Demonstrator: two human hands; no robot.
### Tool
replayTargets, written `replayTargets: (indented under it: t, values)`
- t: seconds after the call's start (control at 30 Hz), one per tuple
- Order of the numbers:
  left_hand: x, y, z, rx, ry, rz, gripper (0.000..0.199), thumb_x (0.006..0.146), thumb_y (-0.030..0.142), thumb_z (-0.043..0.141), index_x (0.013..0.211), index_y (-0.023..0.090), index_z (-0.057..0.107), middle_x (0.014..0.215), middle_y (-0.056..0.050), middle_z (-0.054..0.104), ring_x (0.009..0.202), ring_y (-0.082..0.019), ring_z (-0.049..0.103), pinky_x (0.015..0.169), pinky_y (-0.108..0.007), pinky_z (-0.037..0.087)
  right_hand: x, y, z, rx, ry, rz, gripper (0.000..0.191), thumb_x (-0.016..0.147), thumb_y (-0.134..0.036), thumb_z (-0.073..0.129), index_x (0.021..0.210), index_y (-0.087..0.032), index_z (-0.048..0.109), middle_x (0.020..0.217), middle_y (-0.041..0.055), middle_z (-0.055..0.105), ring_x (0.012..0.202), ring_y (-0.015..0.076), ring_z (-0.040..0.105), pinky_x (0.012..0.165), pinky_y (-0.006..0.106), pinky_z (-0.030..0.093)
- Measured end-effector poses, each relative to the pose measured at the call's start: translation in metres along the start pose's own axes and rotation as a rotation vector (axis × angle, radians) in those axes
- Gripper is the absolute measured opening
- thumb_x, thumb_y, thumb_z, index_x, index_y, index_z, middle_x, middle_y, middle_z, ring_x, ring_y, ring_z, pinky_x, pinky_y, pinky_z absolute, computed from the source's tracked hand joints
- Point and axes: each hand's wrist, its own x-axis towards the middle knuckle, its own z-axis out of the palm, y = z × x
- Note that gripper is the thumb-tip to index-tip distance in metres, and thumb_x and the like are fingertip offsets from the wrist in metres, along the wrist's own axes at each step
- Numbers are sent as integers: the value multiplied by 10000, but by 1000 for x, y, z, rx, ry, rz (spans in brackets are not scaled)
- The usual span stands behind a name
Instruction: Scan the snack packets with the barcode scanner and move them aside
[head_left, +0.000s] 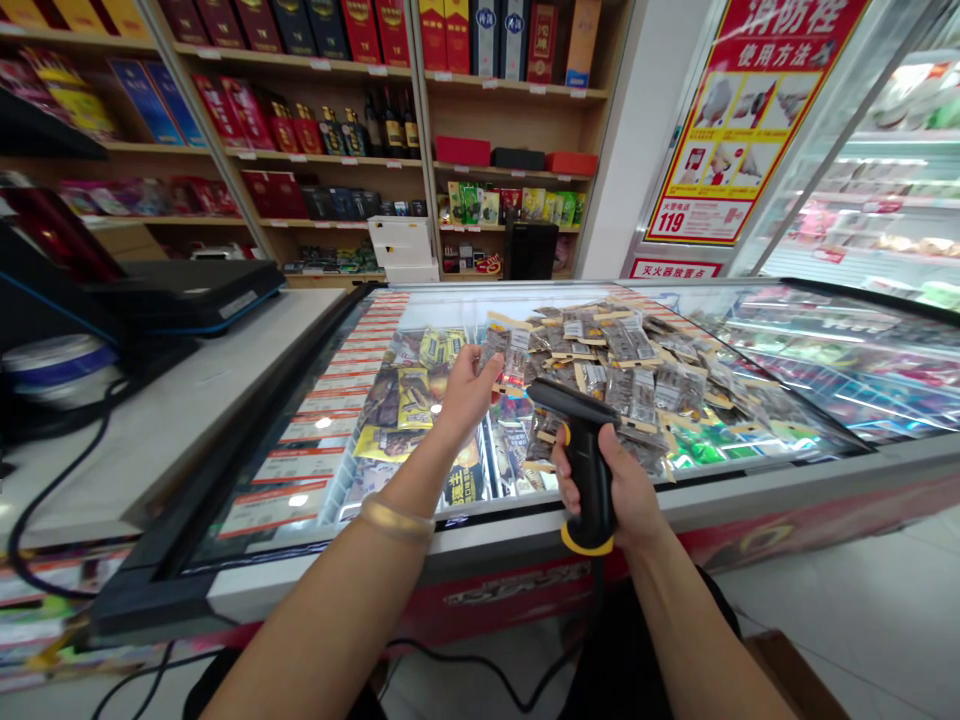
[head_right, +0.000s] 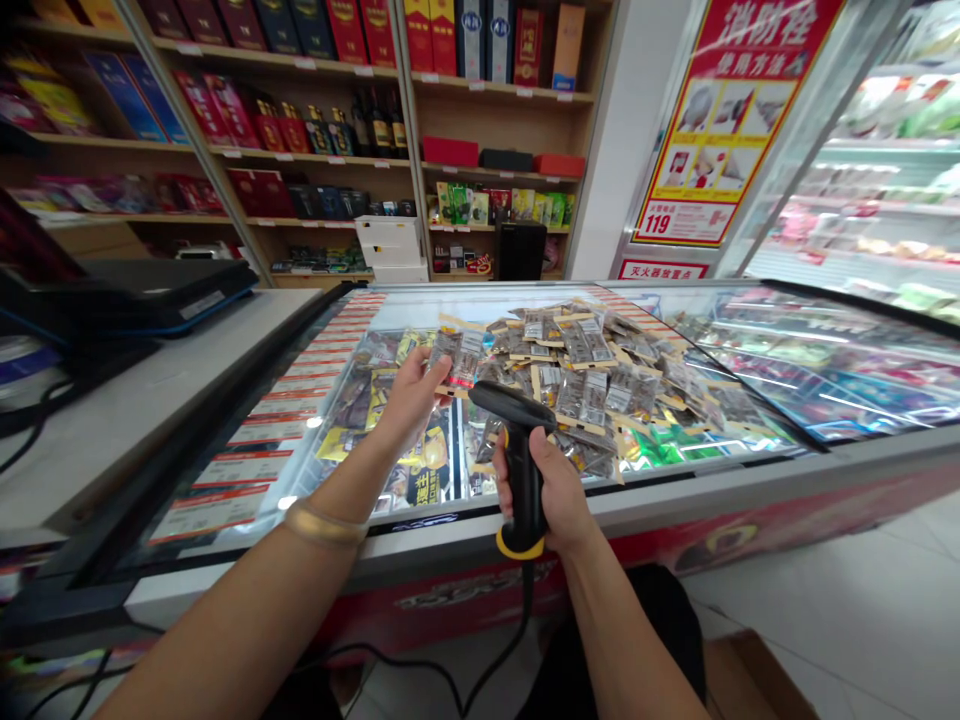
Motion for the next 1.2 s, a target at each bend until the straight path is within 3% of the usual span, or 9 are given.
replayTargets:
  t: [0.17, 0.33, 0.43, 0.57, 0.67, 0.77, 0.87, 1.03, 1.2]
  values:
    - [2, -6, 2, 1, -2, 16, 288, 793, 378, 700, 824, 223, 458, 657, 74, 524, 476, -62, 452, 449, -181, 380, 0, -3, 3, 12, -6, -3, 521, 803, -667, 687, 1000, -186, 645, 714, -11, 589, 480, 81, 499, 408, 188, 432]
    - [-1, 2, -10, 30, 56, 31, 217, 816, 324, 665, 889, 212, 493, 690, 56, 594, 453, -66, 453, 444, -196, 382, 8, -5, 29, 52, 12, 31, 530, 737, -656, 754, 926, -173, 650, 675, -19, 579, 467, 72, 482, 402, 172, 420]
    - [-5, 17, -47, 119, 124, 83, 310, 818, 309, 661, 1087, 201, 551, 781, 20, 666, 536, -91, 551, 508, -202, 437, 21, 5, 57, 83, -52, 77, 510, 733, -643, 761, 891, -175, 635, 663, -17, 584, 461, 78, 479, 390, 179, 416]
    - [-11, 29, -121, 366, 266, 124, 383, 849, 274, 599, 1214, 162, 587, 975, -62, 730, 718, -147, 659, 652, -245, 506, 41, 30, 101, 91, -130, 179, 522, 725, -647, 765, 878, -168, 626, 642, -23, 584, 447, 78, 488, 385, 183, 425]
    - [-13, 31, -171, 639, 422, 31, 398, 883, 259, 533, 1256, 133, 593, 1069, -114, 735, 833, -198, 694, 732, -288, 523, 52, 50, 128, 85, -127, 235, 505, 756, -644, 739, 865, -165, 620, 624, -24, 586, 437, 81, 496, 377, 185, 421]
    - [-15, 32, -199, 954, 483, -96, 412, 905, 240, 493, 1285, 115, 592, 1171, -161, 723, 989, -252, 703, 833, -326, 520, 59, 65, 143, 86, -113, 283, 475, 799, -628, 709, 857, -167, 610, 624, -20, 597, 439, 82, 505, 388, 191, 431]
    - [-20, 35, -206, 1175, 433, -187, 398, 910, 221, 470, 1257, 101, 623, 1195, -197, 716, 1105, -310, 678, 918, -370, 494, 64, 72, 148, 85, -89, 314, 486, 790, -635, 717, 866, -167, 608, 630, -18, 606, 448, 83, 520, 397, 188, 441]
    - [-34, 42, -198, 1540, 400, -228, 400, 900, 224, 458, 1169, 37, 687, 1218, -287, 660, 1211, -406, 589, 992, -468, 449, 62, 71, 149, 64, -23, 319, 472, 796, -620, 722, 862, -169, 603, 621, -20, 603, 429, 79, 507, 375, 185, 433]
    - [-42, 46, -193, 1552, 428, -215, 403, 874, 211, 468, 1159, 67, 713, 1317, -273, 576, 1235, -406, 536, 1008, -492, 444, 60, 68, 150, 81, -9, 324, 470, 790, -616, 730, 858, -170, 598, 607, -26, 589, 428, 76, 498, 370, 176, 423]
